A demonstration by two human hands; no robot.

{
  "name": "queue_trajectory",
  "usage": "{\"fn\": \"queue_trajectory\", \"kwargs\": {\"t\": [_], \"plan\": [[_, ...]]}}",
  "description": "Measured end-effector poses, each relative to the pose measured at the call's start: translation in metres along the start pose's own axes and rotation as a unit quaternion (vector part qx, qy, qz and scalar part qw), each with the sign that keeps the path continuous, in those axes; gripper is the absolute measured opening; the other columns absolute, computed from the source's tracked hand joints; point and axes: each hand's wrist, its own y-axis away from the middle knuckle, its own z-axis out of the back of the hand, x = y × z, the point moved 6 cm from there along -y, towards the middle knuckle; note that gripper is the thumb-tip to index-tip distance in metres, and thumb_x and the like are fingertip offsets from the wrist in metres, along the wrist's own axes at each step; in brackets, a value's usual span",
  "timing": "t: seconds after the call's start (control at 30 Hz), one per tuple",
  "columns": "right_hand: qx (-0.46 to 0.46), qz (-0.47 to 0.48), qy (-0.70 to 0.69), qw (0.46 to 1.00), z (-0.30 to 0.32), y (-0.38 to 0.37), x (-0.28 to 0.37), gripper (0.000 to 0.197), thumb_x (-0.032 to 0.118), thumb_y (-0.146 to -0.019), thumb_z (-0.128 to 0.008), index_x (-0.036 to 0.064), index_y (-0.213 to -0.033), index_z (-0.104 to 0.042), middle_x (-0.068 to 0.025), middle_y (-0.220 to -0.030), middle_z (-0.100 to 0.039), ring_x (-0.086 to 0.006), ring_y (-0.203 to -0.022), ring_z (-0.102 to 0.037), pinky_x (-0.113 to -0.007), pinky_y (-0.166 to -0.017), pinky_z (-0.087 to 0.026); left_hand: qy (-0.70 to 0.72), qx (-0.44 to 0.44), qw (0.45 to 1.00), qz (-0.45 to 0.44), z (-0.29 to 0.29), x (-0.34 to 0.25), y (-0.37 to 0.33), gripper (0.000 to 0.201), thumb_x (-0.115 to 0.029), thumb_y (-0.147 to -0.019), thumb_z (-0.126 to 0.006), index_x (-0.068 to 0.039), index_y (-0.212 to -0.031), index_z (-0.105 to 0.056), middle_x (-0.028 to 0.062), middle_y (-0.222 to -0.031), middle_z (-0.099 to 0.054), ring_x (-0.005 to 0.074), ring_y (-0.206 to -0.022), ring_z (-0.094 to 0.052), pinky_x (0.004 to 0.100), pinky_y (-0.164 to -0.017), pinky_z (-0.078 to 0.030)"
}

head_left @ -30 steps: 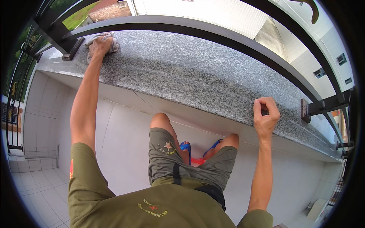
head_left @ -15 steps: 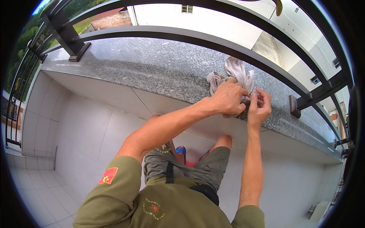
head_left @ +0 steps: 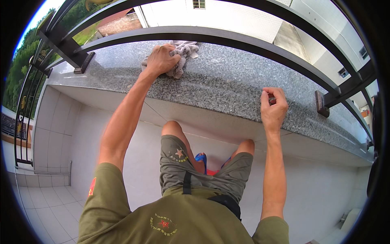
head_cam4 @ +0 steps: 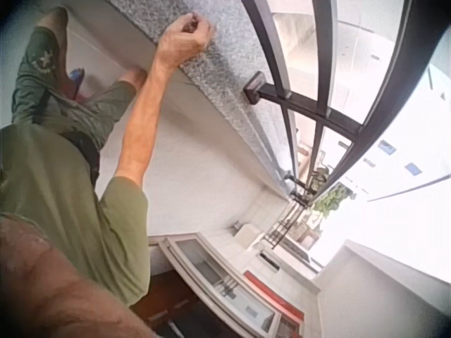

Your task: The person wipes a balcony stone ledge and metal railing with a cloth, moving along the length of the railing and cleaning both the horizontal surface and vertical bars. The person adjusts the cloth and continues wiping different sections of the railing throughout the clip.

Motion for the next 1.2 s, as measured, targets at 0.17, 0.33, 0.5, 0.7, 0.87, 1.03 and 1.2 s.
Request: {"fn": "queue_trajectory", "kwargs": {"t": [0.17,0.33,0.5,0.7,0.87,1.03,1.2], "plan": [[0.018,0.003,0.033,0.999,0.004,0.000,-0.001,0.006,0.000,-0.092,-0.074,0.0012,-0.097,-0.077,-0.0082,-0.093,-0.072,-0.0201,-0.076,-0.070,-0.033,-0.069,-0.052,0.019,0.056,0.982,-0.178,-0.008,-0.098,0.034,0.042,-0.024,-0.085,-0.066,-0.005,-0.119,-0.083,0.0069,-0.135,-0.075,0.0318,-0.124,-0.064,0.0462,-0.106,-0.054],[0.030,0.006,0.026,0.999,-0.001,0.000,0.000,0.005,0.001,-0.093,-0.074,0.0008,-0.097,-0.077,-0.0085,-0.092,-0.072,-0.0202,-0.075,-0.070,-0.033,-0.068,-0.052,0.043,0.044,0.997,-0.056,-0.006,-0.062,-0.001,0.037,-0.023,-0.090,-0.064,-0.009,-0.119,-0.083,0.0096,-0.136,-0.075,0.0332,-0.124,-0.066,0.0455,-0.108,-0.054],[0.026,-0.001,0.026,0.999,0.002,0.001,-0.006,0.004,0.000,-0.093,-0.074,0.0001,-0.096,-0.077,-0.0090,-0.091,-0.072,-0.0190,-0.073,-0.070,-0.032,-0.066,-0.052,0.021,0.042,0.998,-0.033,-0.015,-0.067,-0.016,0.038,-0.019,-0.088,-0.063,-0.007,-0.118,-0.082,0.0132,-0.132,-0.076,0.0368,-0.119,-0.071,0.0477,-0.107,-0.056],[0.011,0.006,0.025,1.000,0.005,0.000,-0.007,0.004,0.000,-0.093,-0.075,-0.0006,-0.096,-0.077,-0.0088,-0.091,-0.071,-0.0177,-0.073,-0.069,-0.030,-0.066,-0.053,0.091,0.110,0.981,-0.134,0.012,-0.076,0.036,0.040,-0.017,-0.083,-0.064,-0.004,-0.115,-0.083,0.0153,-0.126,-0.078,0.0364,-0.119,-0.071,0.0461,-0.106,-0.056],[0.021,-0.006,0.017,1.000,0.006,-0.003,-0.004,0.004,0.000,-0.092,-0.075,-0.0005,-0.096,-0.076,-0.0087,-0.091,-0.071,-0.0179,-0.072,-0.070,-0.031,-0.066,-0.054,-0.009,-0.017,0.997,0.075,0.006,0.032,-0.039,0.053,-0.029,-0.085,-0.066,-0.011,-0.134,-0.076,0.0237,-0.126,-0.077,0.0405,-0.120,-0.072,0.0469,-0.101,-0.058],[0.033,-0.008,0.025,0.999,-0.006,0.002,0.002,0.003,0.000,-0.092,-0.075,0.0000,-0.094,-0.076,-0.0088,-0.091,-0.072,-0.0196,-0.072,-0.070,-0.032,-0.067,-0.055,0.024,-0.008,0.999,0.046,-0.018,0.063,-0.044,0.046,-0.031,-0.088,-0.072,-0.002,-0.123,-0.078,0.0243,-0.122,-0.078,0.0373,-0.118,-0.074,0.0468,-0.102,-0.056],[0.042,0.013,0.050,0.998,0.000,0.003,-0.002,0.004,0.000,-0.092,-0.074,0.0000,-0.095,-0.076,-0.0092,-0.091,-0.071,-0.0210,-0.074,-0.071,-0.032,-0.069,-0.056,0.047,0.108,0.992,-0.048,-0.019,-0.082,-0.005,0.050,-0.042,-0.093,-0.081,-0.009,-0.130,-0.079,0.0178,-0.124,-0.079,0.0328,-0.109,-0.078,0.0462,-0.097,-0.061]]}}
